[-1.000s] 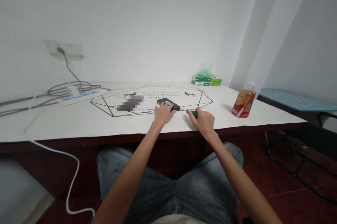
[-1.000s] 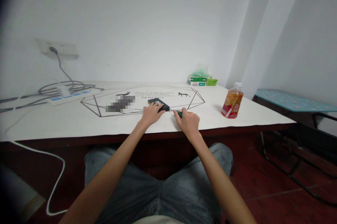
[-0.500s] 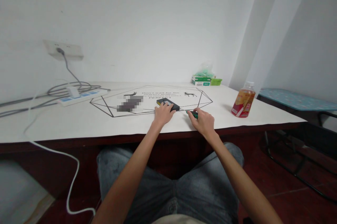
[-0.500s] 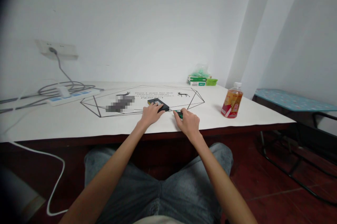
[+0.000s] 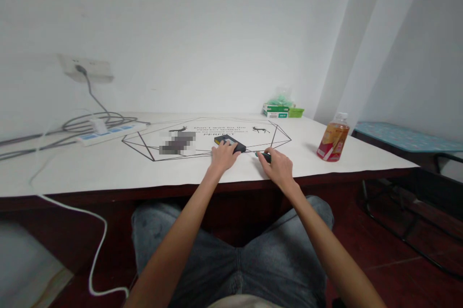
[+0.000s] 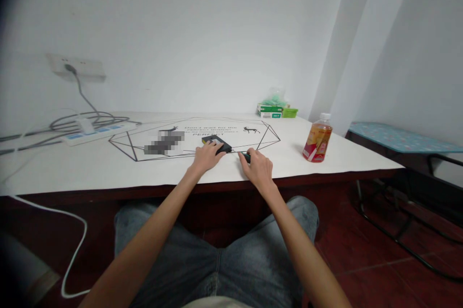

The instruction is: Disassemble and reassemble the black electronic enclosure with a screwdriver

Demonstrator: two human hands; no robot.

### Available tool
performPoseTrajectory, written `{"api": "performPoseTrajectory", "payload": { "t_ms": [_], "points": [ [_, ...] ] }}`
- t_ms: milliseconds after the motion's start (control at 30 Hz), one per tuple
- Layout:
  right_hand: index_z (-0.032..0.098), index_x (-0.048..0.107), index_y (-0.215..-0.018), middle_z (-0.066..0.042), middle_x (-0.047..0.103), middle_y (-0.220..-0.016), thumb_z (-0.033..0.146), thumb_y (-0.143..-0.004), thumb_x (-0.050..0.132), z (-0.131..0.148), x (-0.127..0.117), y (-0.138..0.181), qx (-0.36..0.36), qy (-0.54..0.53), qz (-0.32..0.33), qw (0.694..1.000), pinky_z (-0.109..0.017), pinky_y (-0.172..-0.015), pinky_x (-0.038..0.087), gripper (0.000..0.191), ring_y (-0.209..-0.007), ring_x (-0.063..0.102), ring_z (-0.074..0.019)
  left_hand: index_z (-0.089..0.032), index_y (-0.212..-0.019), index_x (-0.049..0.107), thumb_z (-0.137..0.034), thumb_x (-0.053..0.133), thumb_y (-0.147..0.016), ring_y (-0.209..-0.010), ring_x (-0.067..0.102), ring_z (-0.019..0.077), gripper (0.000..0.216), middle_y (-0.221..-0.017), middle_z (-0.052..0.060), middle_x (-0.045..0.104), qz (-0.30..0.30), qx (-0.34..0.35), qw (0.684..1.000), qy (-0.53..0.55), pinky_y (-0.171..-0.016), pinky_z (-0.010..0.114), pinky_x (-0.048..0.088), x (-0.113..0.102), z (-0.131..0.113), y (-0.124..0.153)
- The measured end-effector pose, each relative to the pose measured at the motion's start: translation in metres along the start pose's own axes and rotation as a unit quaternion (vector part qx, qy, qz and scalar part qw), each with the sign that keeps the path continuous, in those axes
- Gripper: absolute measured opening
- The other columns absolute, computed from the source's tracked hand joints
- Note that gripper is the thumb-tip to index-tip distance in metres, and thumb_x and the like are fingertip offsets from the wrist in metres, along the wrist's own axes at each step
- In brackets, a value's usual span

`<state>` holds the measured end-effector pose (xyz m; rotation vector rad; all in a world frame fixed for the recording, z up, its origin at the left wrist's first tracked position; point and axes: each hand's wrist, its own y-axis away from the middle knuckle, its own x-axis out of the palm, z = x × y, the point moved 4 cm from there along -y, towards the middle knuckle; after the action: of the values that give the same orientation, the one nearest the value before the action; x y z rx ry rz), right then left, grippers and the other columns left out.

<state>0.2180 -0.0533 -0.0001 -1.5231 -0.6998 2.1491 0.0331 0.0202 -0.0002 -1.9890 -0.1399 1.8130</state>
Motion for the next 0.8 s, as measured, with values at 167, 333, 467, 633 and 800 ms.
{"api": "performPoseTrajectory", "payload": {
  "t_ms": [167, 333, 467, 633, 800],
  "points": [
    [0.020, 0.059, -0.114, -0.006, 0.076, -0.093, 0.037, -0.095, 0.059, 0.000, -0.005, -0.001, 0.002, -0.012, 0.036, 0.999, -0.028, -0.064, 0.028, 0.025, -0.081, 0.068, -0.0222, -0.028, -0.141, 0.059, -0.044, 0.045, -0.103, -0.136, 0.047, 0.0349, 0.043, -0.145, 0.013, 0.059, -0.008, 0.005, 1.000, 0.001, -0.102, 0.057, 0.046, 0.003, 0.001, -0.001],
    [0.019, 0.064, -0.096, -0.012, 0.076, -0.090, 0.054, -0.103, 0.044, 0.006, -0.004, 0.001, 0.018, 0.045, 0.035, 0.998, -0.029, -0.062, 0.026, 0.041, -0.082, 0.069, -0.0239, -0.027, -0.141, 0.059, -0.043, 0.045, -0.103, -0.137, 0.047, 0.0350, 0.044, -0.147, 0.012, 0.058, -0.007, 0.007, 1.000, -0.003, -0.102, 0.057, 0.046, 0.005, 0.002, -0.002],
    [0.021, 0.060, -0.116, -0.007, 0.076, -0.092, 0.048, -0.099, 0.053, 0.009, -0.005, 0.001, 0.008, -0.012, 0.028, 0.999, -0.028, -0.063, 0.028, 0.033, -0.081, 0.068, -0.0228, -0.026, -0.142, 0.058, -0.044, 0.045, -0.103, -0.138, 0.045, 0.0352, 0.045, -0.149, 0.013, 0.057, -0.007, 0.007, 1.000, -0.003, -0.103, 0.058, 0.046, 0.005, 0.002, -0.002],
    [0.021, 0.059, -0.109, -0.006, 0.075, -0.089, 0.042, -0.099, 0.055, 0.011, -0.007, -0.001, 0.002, 0.000, 0.031, 1.000, -0.028, -0.062, 0.025, 0.024, -0.080, 0.068, -0.0226, -0.030, -0.142, 0.058, -0.044, 0.044, -0.103, -0.138, 0.045, 0.0357, 0.044, -0.148, 0.013, 0.056, -0.006, 0.007, 1.000, 0.002, -0.103, 0.058, 0.046, 0.006, 0.003, -0.003],
    [0.018, 0.062, -0.102, -0.012, 0.074, -0.085, 0.056, -0.102, 0.045, 0.010, -0.007, -0.001, 0.027, 0.043, 0.013, 0.999, -0.029, -0.062, 0.026, 0.041, -0.080, 0.069, -0.0256, -0.029, -0.142, 0.059, -0.044, 0.044, -0.103, -0.138, 0.045, 0.0357, 0.044, -0.148, 0.013, 0.056, -0.003, 0.005, 1.000, 0.003, -0.102, 0.057, 0.046, 0.006, 0.003, -0.003]
  ]
}}
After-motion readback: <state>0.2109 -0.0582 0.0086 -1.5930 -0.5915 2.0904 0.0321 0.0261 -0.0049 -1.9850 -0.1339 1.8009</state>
